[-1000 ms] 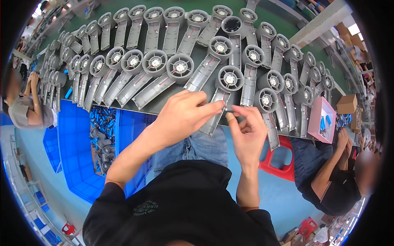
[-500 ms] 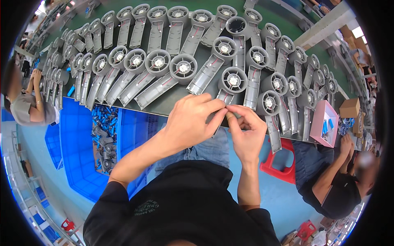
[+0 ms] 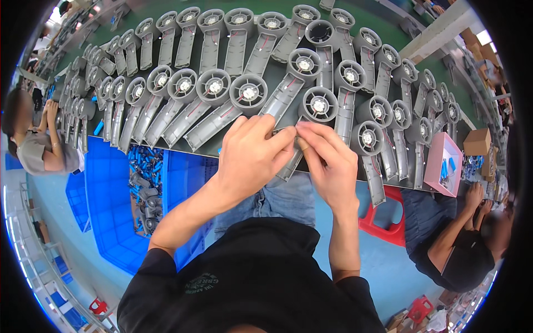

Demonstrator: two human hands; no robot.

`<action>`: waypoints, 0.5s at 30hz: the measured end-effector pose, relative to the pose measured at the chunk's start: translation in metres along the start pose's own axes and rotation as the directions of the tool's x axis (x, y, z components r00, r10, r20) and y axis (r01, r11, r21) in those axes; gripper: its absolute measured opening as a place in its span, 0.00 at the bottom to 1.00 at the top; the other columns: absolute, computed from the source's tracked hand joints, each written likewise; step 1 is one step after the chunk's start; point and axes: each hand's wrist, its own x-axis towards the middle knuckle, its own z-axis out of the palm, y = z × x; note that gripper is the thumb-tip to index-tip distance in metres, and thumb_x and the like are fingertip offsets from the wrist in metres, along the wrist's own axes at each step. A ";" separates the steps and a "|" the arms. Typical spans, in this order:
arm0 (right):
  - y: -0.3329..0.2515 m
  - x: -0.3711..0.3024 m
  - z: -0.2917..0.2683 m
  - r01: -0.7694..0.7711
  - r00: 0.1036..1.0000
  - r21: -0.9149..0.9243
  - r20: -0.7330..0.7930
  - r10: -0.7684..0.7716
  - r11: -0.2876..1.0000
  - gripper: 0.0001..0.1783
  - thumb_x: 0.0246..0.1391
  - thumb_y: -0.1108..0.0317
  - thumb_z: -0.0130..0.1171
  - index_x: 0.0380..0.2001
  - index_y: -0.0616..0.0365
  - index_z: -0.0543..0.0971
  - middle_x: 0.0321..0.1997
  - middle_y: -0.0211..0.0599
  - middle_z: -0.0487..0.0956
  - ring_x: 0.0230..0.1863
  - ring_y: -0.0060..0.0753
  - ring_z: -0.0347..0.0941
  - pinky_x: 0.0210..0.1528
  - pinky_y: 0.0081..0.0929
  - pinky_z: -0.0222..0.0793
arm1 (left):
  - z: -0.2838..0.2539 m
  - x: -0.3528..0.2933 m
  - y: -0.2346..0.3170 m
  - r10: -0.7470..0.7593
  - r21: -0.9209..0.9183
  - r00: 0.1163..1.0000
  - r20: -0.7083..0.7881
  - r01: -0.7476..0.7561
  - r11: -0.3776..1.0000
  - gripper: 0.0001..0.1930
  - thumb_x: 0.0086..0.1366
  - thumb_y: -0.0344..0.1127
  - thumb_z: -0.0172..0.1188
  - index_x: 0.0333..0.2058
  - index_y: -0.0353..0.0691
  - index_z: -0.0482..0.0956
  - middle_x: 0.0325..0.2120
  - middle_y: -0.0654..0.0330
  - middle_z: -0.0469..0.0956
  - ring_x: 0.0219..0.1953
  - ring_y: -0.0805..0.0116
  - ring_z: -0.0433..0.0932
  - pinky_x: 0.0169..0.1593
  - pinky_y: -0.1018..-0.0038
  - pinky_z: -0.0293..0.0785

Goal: Assembling small electronic components onto a base fixture on an assembly line.

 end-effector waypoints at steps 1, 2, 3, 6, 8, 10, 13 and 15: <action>0.004 0.001 0.001 0.063 0.998 -0.059 0.003 -0.063 0.996 0.12 0.51 0.82 0.61 0.40 0.62 0.82 0.42 0.34 0.80 0.25 0.16 0.73 0.23 0.15 0.67 | -0.001 -0.001 -0.001 0.032 0.049 0.999 -0.007 -0.032 0.998 0.09 0.49 0.30 0.66 0.31 0.43 0.80 0.21 0.63 0.66 0.23 0.66 0.69 0.29 0.69 0.62; 0.006 0.002 0.003 0.125 0.992 -0.117 0.010 -0.125 0.985 0.12 0.50 0.82 0.62 0.40 0.62 0.82 0.41 0.34 0.80 0.24 0.17 0.73 0.23 0.16 0.67 | 0.000 -0.002 -0.002 0.065 0.097 0.998 -0.012 -0.064 0.993 0.10 0.49 0.30 0.66 0.32 0.44 0.79 0.21 0.64 0.66 0.23 0.67 0.69 0.28 0.70 0.62; 0.007 0.003 0.004 0.123 0.992 -0.116 0.007 -0.123 0.986 0.12 0.50 0.82 0.62 0.40 0.62 0.82 0.41 0.34 0.80 0.24 0.17 0.73 0.23 0.16 0.67 | 0.001 -0.002 -0.003 0.067 0.098 0.998 -0.010 -0.066 0.993 0.10 0.49 0.30 0.66 0.32 0.44 0.79 0.21 0.64 0.66 0.23 0.67 0.69 0.28 0.70 0.62; 0.008 0.002 0.008 0.140 0.990 -0.139 -0.011 -0.143 0.980 0.10 0.49 0.81 0.63 0.37 0.61 0.82 0.38 0.34 0.79 0.21 0.19 0.71 0.22 0.18 0.67 | 0.003 -0.004 -0.004 0.091 0.134 0.996 -0.025 -0.087 0.987 0.11 0.49 0.29 0.66 0.34 0.43 0.80 0.22 0.64 0.66 0.24 0.67 0.69 0.29 0.70 0.61; 0.011 0.000 0.012 0.108 0.991 -0.153 -0.067 -0.119 0.982 0.08 0.48 0.80 0.65 0.35 0.62 0.81 0.35 0.33 0.78 0.19 0.14 0.68 0.19 0.15 0.63 | 0.002 -0.004 -0.004 0.061 0.046 0.998 -0.021 -0.060 0.997 0.13 0.52 0.29 0.65 0.39 0.42 0.81 0.22 0.63 0.67 0.23 0.65 0.70 0.29 0.69 0.63; 0.011 -0.002 0.015 0.048 0.993 -0.049 -0.102 -0.053 0.998 0.08 0.48 0.79 0.65 0.34 0.63 0.81 0.35 0.33 0.78 0.18 0.12 0.66 0.18 0.14 0.61 | 0.003 -0.004 -0.004 -0.036 -0.099 0.999 -0.001 0.036 0.994 0.15 0.55 0.28 0.64 0.43 0.41 0.80 0.22 0.61 0.70 0.24 0.63 0.71 0.29 0.68 0.66; 0.009 -0.003 0.017 -0.039 0.989 0.100 -0.140 0.053 0.994 0.07 0.49 0.79 0.65 0.33 0.64 0.81 0.34 0.31 0.77 0.18 0.09 0.63 0.17 0.11 0.57 | 0.004 -0.012 -0.003 -0.225 -0.323 0.971 0.075 0.237 0.916 0.18 0.59 0.25 0.62 0.49 0.39 0.79 0.26 0.56 0.77 0.26 0.63 0.77 0.32 0.71 0.72; 0.008 -0.004 0.018 -0.070 0.985 0.146 -0.148 0.092 0.987 0.06 0.50 0.80 0.65 0.33 0.65 0.80 0.34 0.31 0.77 0.19 0.08 0.63 0.18 0.10 0.55 | 0.006 -0.016 -0.005 -0.314 -0.396 0.941 0.128 0.338 0.853 0.20 0.60 0.23 0.61 0.52 0.38 0.78 0.30 0.53 0.81 0.29 0.64 0.80 0.33 0.74 0.75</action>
